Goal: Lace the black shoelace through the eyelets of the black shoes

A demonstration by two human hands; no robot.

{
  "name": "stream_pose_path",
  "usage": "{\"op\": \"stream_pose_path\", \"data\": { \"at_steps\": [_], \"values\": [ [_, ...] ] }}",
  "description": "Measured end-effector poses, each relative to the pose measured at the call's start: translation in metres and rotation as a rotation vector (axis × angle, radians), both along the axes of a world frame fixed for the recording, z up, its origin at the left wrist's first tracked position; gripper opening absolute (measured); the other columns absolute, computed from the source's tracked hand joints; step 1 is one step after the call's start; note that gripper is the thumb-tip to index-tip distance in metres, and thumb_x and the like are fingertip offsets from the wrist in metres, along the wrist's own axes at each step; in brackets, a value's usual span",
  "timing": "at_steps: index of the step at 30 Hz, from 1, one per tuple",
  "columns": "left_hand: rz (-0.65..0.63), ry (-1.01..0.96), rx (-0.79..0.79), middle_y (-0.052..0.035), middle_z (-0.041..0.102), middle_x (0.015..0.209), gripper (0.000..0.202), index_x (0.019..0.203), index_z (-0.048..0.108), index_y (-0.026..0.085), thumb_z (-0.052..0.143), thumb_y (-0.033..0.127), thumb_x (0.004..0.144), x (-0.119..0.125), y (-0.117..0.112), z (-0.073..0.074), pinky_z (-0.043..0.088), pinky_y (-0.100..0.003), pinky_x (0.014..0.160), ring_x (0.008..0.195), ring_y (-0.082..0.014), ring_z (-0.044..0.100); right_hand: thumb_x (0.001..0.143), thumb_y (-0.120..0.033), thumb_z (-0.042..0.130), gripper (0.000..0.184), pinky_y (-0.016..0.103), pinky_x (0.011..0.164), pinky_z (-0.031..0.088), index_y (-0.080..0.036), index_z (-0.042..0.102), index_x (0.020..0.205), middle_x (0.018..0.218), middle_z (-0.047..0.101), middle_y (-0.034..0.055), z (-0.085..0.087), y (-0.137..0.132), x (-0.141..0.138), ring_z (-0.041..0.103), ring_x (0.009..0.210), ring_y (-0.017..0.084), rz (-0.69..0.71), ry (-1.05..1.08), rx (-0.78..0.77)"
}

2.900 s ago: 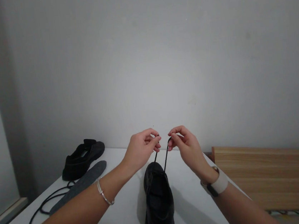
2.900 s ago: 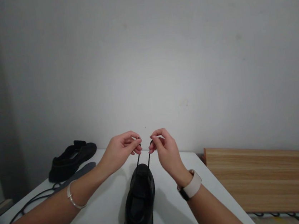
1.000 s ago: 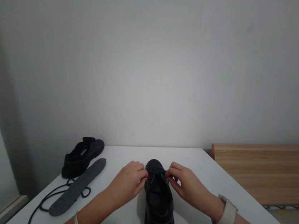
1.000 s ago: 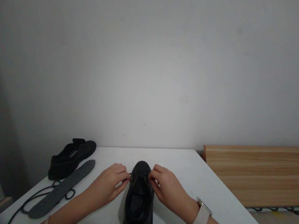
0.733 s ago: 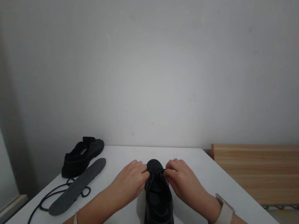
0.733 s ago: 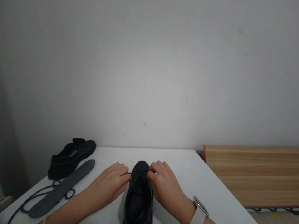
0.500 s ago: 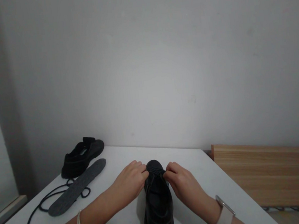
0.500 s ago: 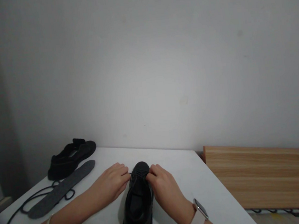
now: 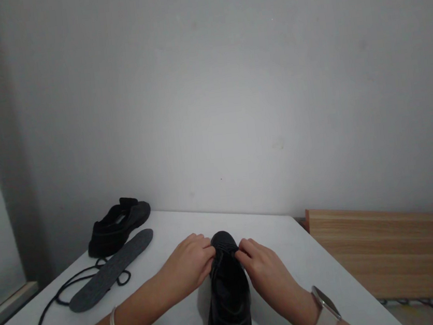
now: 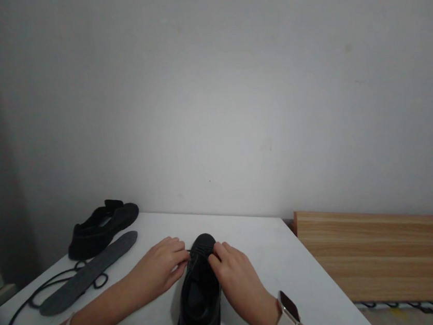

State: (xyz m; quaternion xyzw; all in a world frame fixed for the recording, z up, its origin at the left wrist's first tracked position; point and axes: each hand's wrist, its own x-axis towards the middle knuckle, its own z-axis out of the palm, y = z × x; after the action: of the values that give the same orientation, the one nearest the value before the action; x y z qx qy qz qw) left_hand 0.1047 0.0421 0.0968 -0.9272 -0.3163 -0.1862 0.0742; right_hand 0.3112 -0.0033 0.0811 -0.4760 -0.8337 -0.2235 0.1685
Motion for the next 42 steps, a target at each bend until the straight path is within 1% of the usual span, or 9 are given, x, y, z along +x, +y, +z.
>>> {"op": "stream_pose_path", "data": {
  "at_steps": [6,11,16,20,26,32,35,37,42],
  "values": [
    [0.022,-0.068,0.086,-0.0086,0.061,0.091,0.018,0.075,0.066,0.016,0.055,0.010,0.087,0.008,0.003,-0.008,0.042,-0.037,0.076,0.089,-0.0244,0.052,0.086,-0.002,0.057,0.016,0.031,0.064,0.046,-0.018,0.061,0.088,0.090,0.061,0.0060,-0.005,-0.002,-0.003,0.058,0.077,0.021,-0.012,-0.035,-0.010],
    [0.067,-0.104,-0.120,-0.0072,0.068,0.091,0.025,0.093,0.066,0.017,0.046,0.003,0.089,0.012,-0.001,-0.014,0.048,-0.034,0.078,0.088,-0.0222,0.060,0.084,0.002,0.055,0.031,0.031,0.067,0.049,-0.017,0.059,0.108,0.095,0.065,0.0073,-0.011,-0.005,-0.010,0.063,0.081,0.021,-0.054,-0.004,-0.054],
    [0.107,-0.090,-0.231,-0.0108,0.069,0.099,0.026,0.112,0.061,0.017,0.044,0.014,0.092,0.020,-0.018,-0.006,0.050,-0.039,0.082,0.093,-0.0262,0.064,0.086,-0.003,0.056,0.030,0.032,0.063,0.052,-0.015,0.058,0.113,0.095,0.066,0.0094,-0.001,-0.009,-0.018,0.066,0.080,0.023,-0.064,-0.036,-0.122],
    [0.123,-0.032,-0.194,-0.0109,0.067,0.098,0.030,0.102,0.063,0.016,0.044,0.004,0.082,0.027,-0.021,-0.002,0.050,-0.037,0.081,0.091,-0.0246,0.063,0.086,-0.001,0.053,0.027,0.032,0.061,0.052,-0.013,0.061,0.109,0.096,0.066,0.0129,0.007,-0.006,-0.027,0.067,0.079,0.023,-0.062,-0.067,-0.135],
    [0.150,-0.071,-0.150,-0.0093,0.065,0.084,0.027,0.081,0.064,0.016,0.043,0.002,0.079,0.035,-0.005,-0.011,0.050,-0.033,0.076,0.080,-0.0224,0.063,0.083,0.001,0.053,0.023,0.031,0.055,0.051,-0.009,0.067,0.097,0.093,0.067,0.0171,0.012,-0.002,-0.038,0.067,0.078,0.025,-0.100,-0.136,-0.164],
    [0.158,-0.017,-0.236,-0.0144,0.065,0.091,0.027,0.084,0.064,0.013,0.040,0.002,0.082,0.034,-0.007,-0.004,0.049,-0.040,0.081,0.089,-0.0277,0.063,0.085,-0.001,0.053,0.023,0.031,0.060,0.051,-0.011,0.069,0.098,0.095,0.068,0.0148,0.018,-0.004,-0.035,0.067,0.078,0.024,-0.118,-0.073,-0.222],
    [0.131,-0.102,-0.233,-0.0139,0.062,0.099,0.022,0.083,0.063,0.014,0.043,0.006,0.084,0.029,-0.009,0.010,0.048,-0.041,0.080,0.092,-0.0279,0.061,0.086,-0.005,0.055,0.020,0.032,0.067,0.052,-0.016,0.070,0.093,0.096,0.067,0.0109,0.024,-0.002,-0.026,0.066,0.084,0.023,-0.077,0.070,-0.213],
    [0.045,-0.322,-0.300,-0.0099,0.061,0.096,0.018,0.083,0.060,0.017,0.044,0.013,0.088,0.027,-0.005,0.020,0.047,-0.037,0.078,0.089,-0.0245,0.060,0.087,-0.007,0.055,0.018,0.031,0.070,0.051,-0.018,0.069,0.087,0.092,0.067,0.0075,0.032,0.003,-0.018,0.065,0.083,0.021,-0.002,0.286,-0.200],
    [-0.254,-0.939,-0.802,-0.0034,0.066,0.076,0.014,0.091,0.049,0.020,0.045,0.033,0.091,0.026,0.013,0.029,0.048,-0.030,0.068,0.074,-0.0188,0.065,0.090,-0.024,0.055,0.012,0.026,0.056,0.050,-0.018,0.063,0.084,0.068,0.063,0.0010,0.055,0.023,-0.003,0.061,0.060,0.015,0.154,1.055,-0.221]
  ]
}}
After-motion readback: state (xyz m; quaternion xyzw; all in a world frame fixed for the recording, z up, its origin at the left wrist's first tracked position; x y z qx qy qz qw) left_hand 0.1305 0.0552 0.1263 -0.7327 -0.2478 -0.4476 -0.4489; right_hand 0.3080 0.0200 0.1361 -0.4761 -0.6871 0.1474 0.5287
